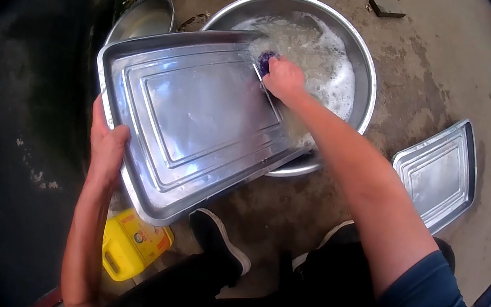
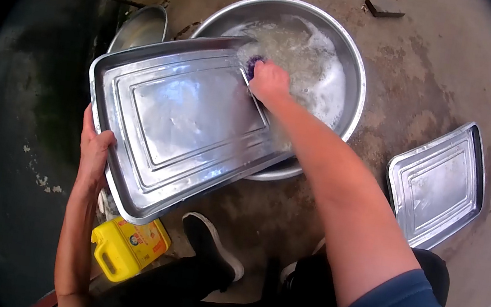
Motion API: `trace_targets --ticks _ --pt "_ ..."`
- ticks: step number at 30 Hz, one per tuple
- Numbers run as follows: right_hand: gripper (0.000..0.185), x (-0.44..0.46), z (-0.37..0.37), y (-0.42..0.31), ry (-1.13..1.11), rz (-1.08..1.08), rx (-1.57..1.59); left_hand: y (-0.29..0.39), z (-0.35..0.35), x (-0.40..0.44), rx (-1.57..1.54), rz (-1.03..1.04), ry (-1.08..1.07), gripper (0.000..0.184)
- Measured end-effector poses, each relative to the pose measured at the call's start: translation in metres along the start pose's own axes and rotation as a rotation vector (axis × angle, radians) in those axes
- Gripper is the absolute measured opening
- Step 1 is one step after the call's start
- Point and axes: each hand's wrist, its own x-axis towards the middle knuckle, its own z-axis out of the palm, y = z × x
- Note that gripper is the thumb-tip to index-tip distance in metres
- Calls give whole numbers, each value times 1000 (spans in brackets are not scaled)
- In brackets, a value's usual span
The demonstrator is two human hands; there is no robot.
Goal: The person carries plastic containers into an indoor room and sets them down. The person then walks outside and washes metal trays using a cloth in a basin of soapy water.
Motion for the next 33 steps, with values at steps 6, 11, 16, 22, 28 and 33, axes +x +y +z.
trace_targets --ticks 6,11,16,22,28,33 --pt "39 -43 -30 23 -408 -4 -69 -1 -4 11 29 3 -41 70" --pt "45 -70 -34 29 -621 -85 -18 -27 -6 28 -58 11 -15 67" --pt "40 -80 -41 -24 -655 -314 247 -41 -8 37 -205 -21 -48 64" --pt "38 -101 -34 -146 -570 -448 724 -56 -4 40 -276 -92 11 59" --pt "26 -132 -28 -210 -171 -421 679 -64 0 43 -354 -56 -10 58" --pt "27 -101 -2 -159 120 -297 564 -73 5 49 -437 -40 -58 59"
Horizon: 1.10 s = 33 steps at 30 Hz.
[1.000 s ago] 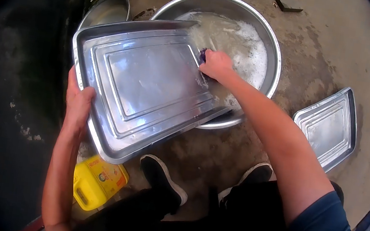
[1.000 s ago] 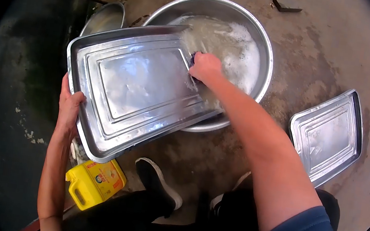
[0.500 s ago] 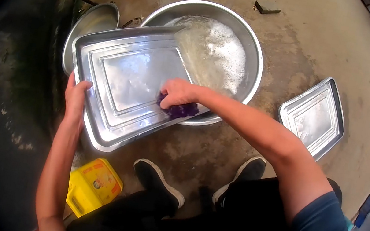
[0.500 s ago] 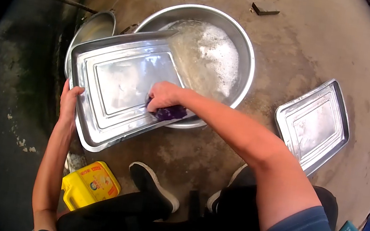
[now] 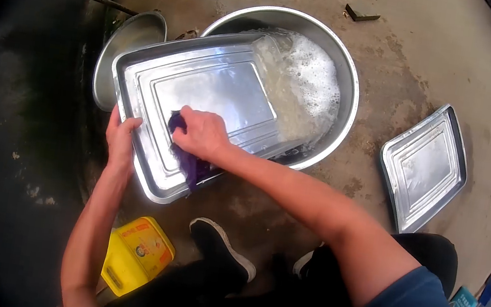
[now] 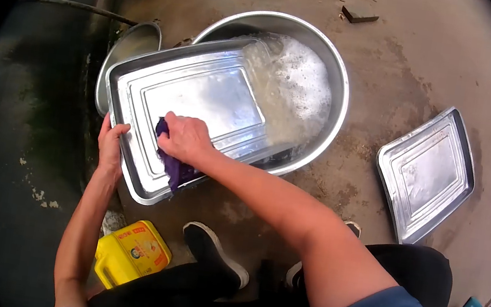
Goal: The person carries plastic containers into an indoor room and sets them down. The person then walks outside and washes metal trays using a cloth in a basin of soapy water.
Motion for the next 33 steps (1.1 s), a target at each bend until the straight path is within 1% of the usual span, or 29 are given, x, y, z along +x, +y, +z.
trace_targets --ticks 4,6,7,8,9,11,14,16,17,18,20,21,22,24,25,27,28,30,32,33 --pt "30 26 -42 78 105 363 -239 2 9 -5 -66 -48 -4 55" --pt "31 27 -53 111 186 389 -231 0 7 -1 -140 -18 -55 46" --pt "30 26 -53 113 221 397 -239 0 6 3 -201 -62 -59 44" --pt "30 27 -51 114 254 404 -247 1 4 6 -265 -107 -62 44" --pt "30 28 -43 112 246 399 -239 -1 5 7 -289 -163 -9 47" --pt "30 33 -28 89 308 441 -184 4 9 3 -289 -187 23 48" --pt "48 49 -2 44 331 311 20 4 11 0 -287 -210 46 49" --pt "57 62 11 8 266 243 195 1 10 0 -280 -153 -6 48" --pt "57 68 21 -7 262 184 255 4 14 -5 -212 -120 36 46" --pt "58 73 29 -19 258 122 313 -1 10 -3 -187 -104 25 42" --pt "58 79 31 -38 140 -26 347 2 15 -9 -126 -55 42 39" --pt "55 80 29 -44 31 -58 345 4 16 -13 -117 -35 12 40" --pt "52 77 31 -49 74 -96 316 5 13 -11 -115 -32 16 40" --pt "45 70 25 -42 107 -176 338 6 5 -5 -127 -27 -94 36" --pt "45 65 18 -39 104 -178 336 8 7 -6 -171 -35 -104 35" --pt "36 48 2 -32 -81 -230 286 5 9 -3 -204 -57 -90 34" --pt "31 37 1 -29 -82 -269 276 4 10 -2 -231 -82 -79 33" --pt "30 16 -4 -22 -199 -304 300 4 15 2 -244 -117 -77 30" --pt "26 0 -7 -20 -206 -384 217 7 25 0 -142 -95 -48 29" --pt "23 -3 -6 -20 -142 -417 184 9 30 -4 -104 -95 -1 33"
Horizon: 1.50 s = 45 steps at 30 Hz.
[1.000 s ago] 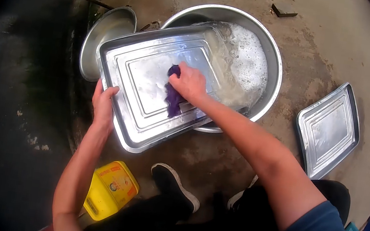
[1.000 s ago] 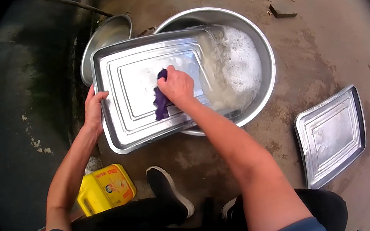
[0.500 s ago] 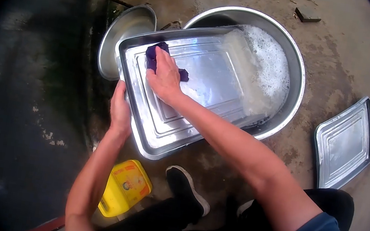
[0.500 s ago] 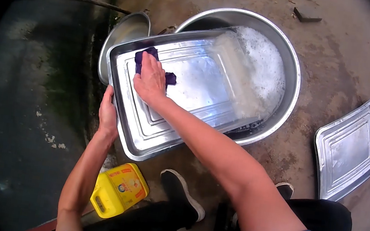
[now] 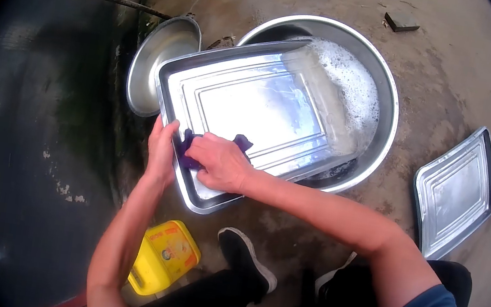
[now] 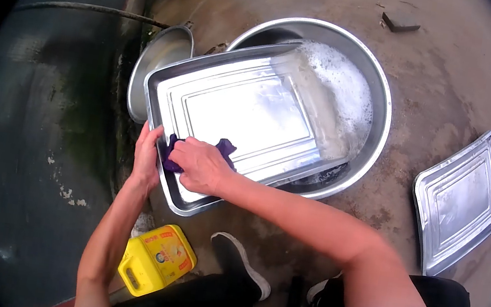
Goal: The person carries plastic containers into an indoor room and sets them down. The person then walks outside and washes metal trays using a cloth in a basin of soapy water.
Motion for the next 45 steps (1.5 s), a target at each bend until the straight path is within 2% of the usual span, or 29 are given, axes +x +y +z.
trace_targets --ticks 5,10,13,17,19,23,25,27,29,31,33,35,36,39,43,45 --pt "23 41 6 25 240 51 48 1 -2 -9 106 26 -76 47" --pt "36 103 0 42 225 82 -85 10 -3 -36 162 -20 -120 67" --pt "34 115 8 48 88 182 -147 5 -8 -36 173 -25 -128 62" --pt "26 90 17 37 175 117 -106 8 -12 -27 180 -68 -128 62" --pt "36 74 7 33 -33 108 -140 -1 -19 -21 126 -88 -152 62" --pt "28 31 1 31 -147 -18 -91 -3 -26 -5 96 -79 -159 64" --pt "27 5 3 29 -106 -140 -93 -6 -30 5 83 -103 -130 58" --pt "30 -9 -8 30 -179 -156 -149 -2 -26 6 52 -144 -107 55" --pt "24 -16 -18 53 -159 -119 -224 -7 -24 5 90 -148 -61 53" --pt "24 -24 -33 84 55 46 -292 -13 -22 3 100 -129 -67 54" --pt "24 -32 -62 110 152 274 -470 -13 -25 0 133 -130 -66 55" --pt "31 -47 -91 136 200 322 -562 -10 -26 -4 198 -97 -43 59" --pt "33 -55 -103 147 162 396 -594 -8 -29 -4 188 -65 -27 60" --pt "23 -72 -113 172 183 540 -676 17 -31 -5 218 49 68 62" --pt "12 -72 -95 145 156 543 -691 48 -32 -9 356 231 152 59" --pt "15 -67 -87 121 88 652 -645 58 -40 -8 377 348 149 58"
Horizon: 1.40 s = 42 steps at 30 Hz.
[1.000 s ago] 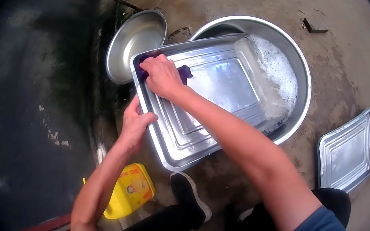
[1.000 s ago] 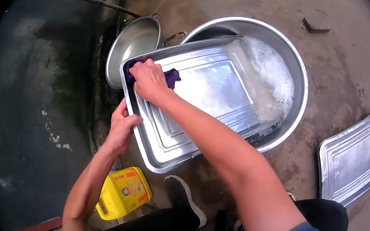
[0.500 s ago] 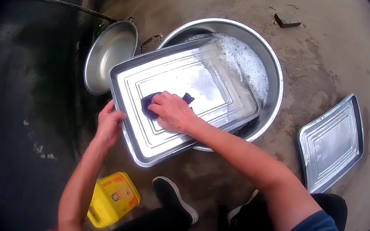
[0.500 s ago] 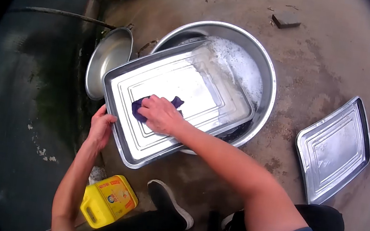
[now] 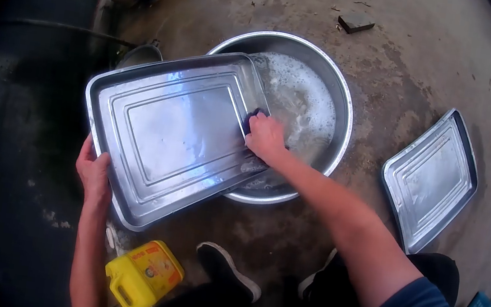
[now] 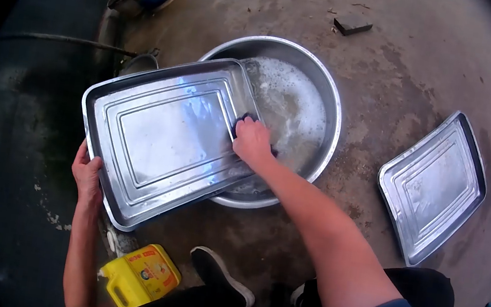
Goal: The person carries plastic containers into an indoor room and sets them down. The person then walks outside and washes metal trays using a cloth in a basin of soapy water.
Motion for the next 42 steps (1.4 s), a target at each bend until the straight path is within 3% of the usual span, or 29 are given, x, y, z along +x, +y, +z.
trace_targets --ticks 1,3,4,10,13,18,20,25,26,28,29,30,36,38,39,42 --pt "15 -2 -3 -6 3 0 4 3 -6 4 -18 28 6 58" --pt "22 -5 -7 -15 -434 35 30 7 -16 9 -29 72 14 58" --pt "22 -4 -6 -16 -434 31 29 11 -18 10 -36 93 8 58" --pt "28 26 13 -2 -337 247 264 16 -18 14 58 159 -11 61" --pt "27 49 24 3 -110 402 615 24 -16 11 95 184 -27 63" --pt "32 92 -10 -21 151 240 790 37 -17 2 126 206 -54 64" --pt "47 119 -8 -26 334 111 762 42 -15 -2 197 197 -80 65" --pt "47 142 -22 -15 -62 109 518 45 -8 -11 205 209 -61 65" --pt "47 141 -13 -8 -60 113 522 45 -7 -10 209 211 -65 65" --pt "44 130 7 3 -13 -83 314 42 -5 -7 201 294 -84 63" --pt "64 118 -11 -3 -181 9 292 41 -2 -6 202 293 -85 63" --pt "63 103 -19 -4 -235 8 272 41 2 -6 193 283 -81 62" --pt "38 35 1 -6 -309 -19 141 27 2 9 223 254 -78 57" --pt "29 26 -11 -11 -531 -56 -15 26 1 12 230 225 -80 56" --pt "20 21 -9 -12 -465 -139 -53 22 -1 16 231 230 -83 55" --pt "20 24 -19 -18 -410 -129 -27 21 -3 21 230 205 -119 55"
